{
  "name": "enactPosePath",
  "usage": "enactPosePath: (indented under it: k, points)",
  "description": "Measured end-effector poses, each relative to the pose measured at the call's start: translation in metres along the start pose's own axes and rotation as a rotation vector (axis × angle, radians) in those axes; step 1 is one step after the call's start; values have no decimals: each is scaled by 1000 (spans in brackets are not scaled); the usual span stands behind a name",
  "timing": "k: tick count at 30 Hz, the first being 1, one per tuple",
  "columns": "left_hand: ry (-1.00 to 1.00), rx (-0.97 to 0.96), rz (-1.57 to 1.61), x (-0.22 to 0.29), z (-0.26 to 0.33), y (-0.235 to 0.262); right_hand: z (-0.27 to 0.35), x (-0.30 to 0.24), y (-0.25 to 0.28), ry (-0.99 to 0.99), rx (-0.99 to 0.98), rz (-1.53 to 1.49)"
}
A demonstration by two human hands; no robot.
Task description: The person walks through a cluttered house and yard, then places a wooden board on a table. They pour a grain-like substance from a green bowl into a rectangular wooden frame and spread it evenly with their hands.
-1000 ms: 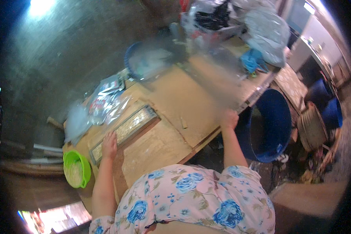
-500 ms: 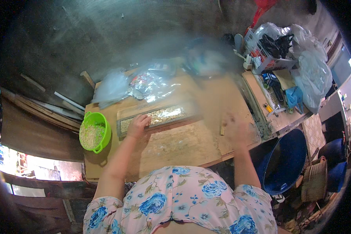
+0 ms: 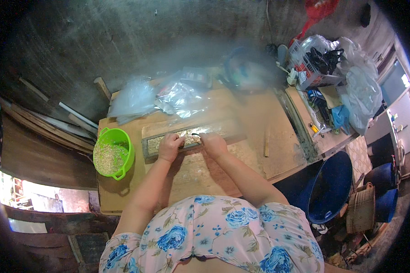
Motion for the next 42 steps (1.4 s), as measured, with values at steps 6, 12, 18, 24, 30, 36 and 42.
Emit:
enactPosePath:
  k: [6,12,18,24,30,36,42]
  points:
    - [3,-15,39,-8,2,-1,-1,-5,-8,34,44,58]
    - [68,-40,12,-31,12,16,-13,-34,-10,80,81,27]
    - [72,-5,-16,-45,21,29,-22,-45,-32,124,41,45]
    - [79,-6,-32,-52,27,30,-23,-46,-36,113,5,74]
    - [145,60,-47,-73,37,52,-33,-58,-17,62,81,-7]
    - [218,121,-110,-95,51,63,-45,-80,-31,80,38,-69]
    - [238,112,-137,-99,59,60,-56,-95,-63,107,-100,-35]
Point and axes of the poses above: each hand's wrist, its own z-axis away from the middle knuckle, its own y-axis out of the back of the hand, x = y × z, the point moved 6 cm from there along -z, towards the middle knuckle, and after that the axes turned 8 degrees about y, right-handed, at the moved point
